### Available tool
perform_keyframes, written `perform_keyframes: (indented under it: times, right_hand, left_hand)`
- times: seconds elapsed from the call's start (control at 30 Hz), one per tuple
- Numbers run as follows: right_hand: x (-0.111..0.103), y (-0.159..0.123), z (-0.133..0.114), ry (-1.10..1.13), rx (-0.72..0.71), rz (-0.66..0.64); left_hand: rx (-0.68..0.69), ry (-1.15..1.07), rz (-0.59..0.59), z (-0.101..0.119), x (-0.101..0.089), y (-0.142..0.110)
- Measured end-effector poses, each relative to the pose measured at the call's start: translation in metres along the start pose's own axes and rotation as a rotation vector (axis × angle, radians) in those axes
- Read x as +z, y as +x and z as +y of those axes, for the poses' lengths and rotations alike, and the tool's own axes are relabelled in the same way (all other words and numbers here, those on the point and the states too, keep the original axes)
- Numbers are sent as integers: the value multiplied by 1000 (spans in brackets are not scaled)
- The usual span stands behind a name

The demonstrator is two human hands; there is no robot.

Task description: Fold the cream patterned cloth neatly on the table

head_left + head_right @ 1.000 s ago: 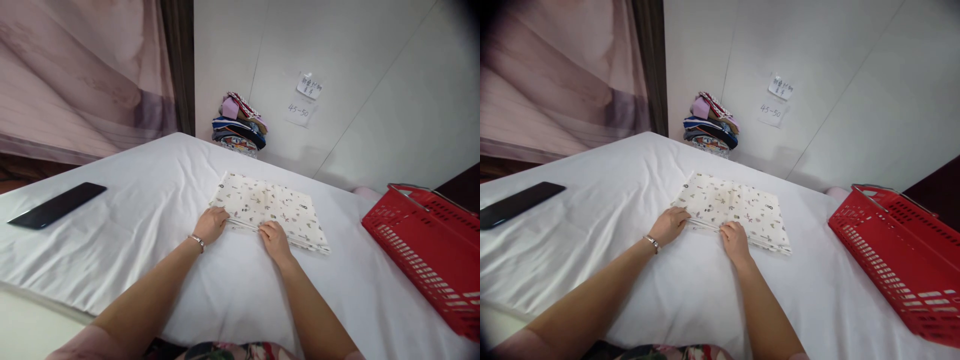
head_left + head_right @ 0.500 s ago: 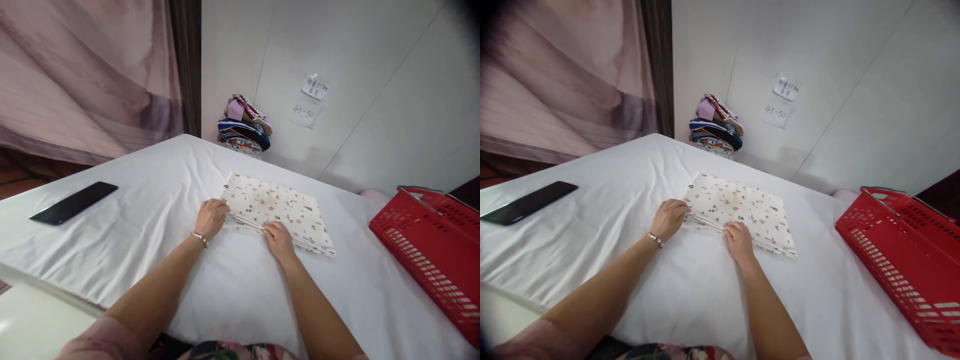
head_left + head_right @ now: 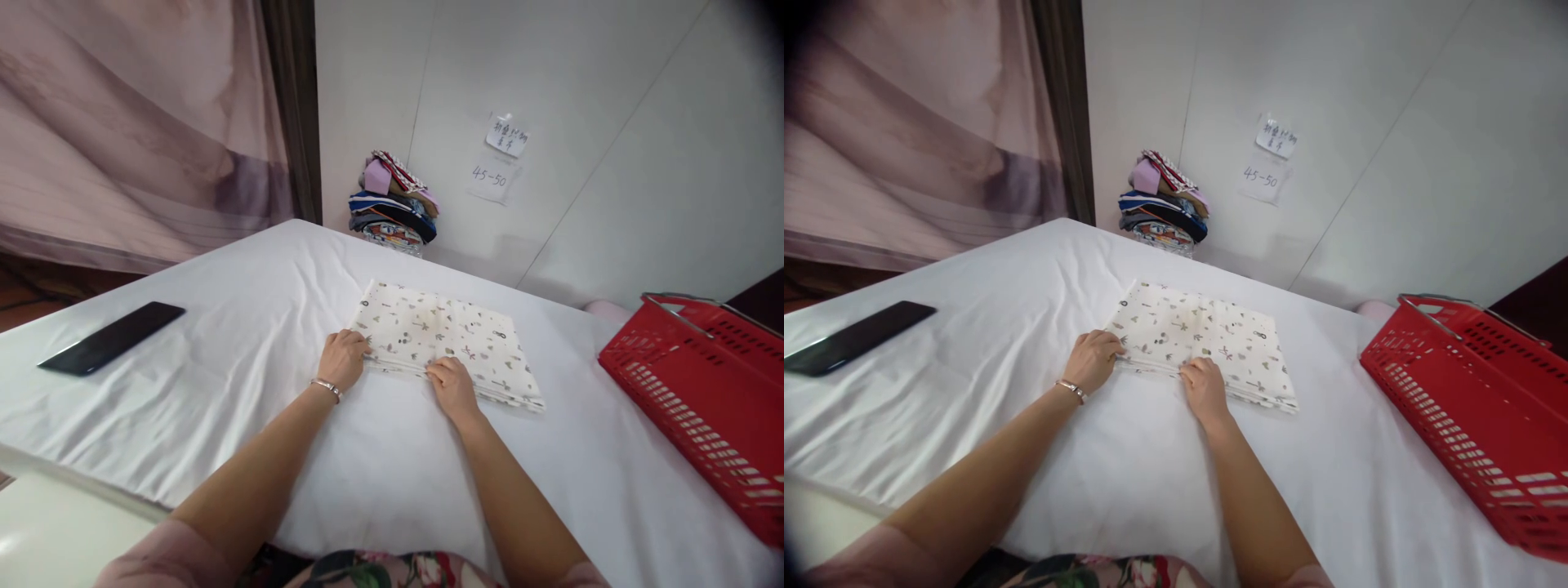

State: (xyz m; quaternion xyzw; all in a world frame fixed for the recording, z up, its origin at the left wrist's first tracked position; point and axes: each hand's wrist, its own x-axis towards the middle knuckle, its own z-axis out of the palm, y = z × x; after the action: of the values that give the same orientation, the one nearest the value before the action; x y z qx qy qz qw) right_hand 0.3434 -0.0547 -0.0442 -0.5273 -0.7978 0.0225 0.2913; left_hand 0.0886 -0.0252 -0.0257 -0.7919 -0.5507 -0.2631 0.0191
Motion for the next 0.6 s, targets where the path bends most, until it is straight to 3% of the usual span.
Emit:
perform_keyframes:
  times: [0.17,0.4,0.6]
  right_hand:
    - [0,1,-3,-8,24,7]
    - [1,2,-7,-38,-16,16]
    - [0,5,-11,-94,-45,-22]
  left_hand:
    - [102,-5,39,13,1,-2]
    - [262,-60,-25,31,8,2]
    - [269,-70,-69,34,9,2]
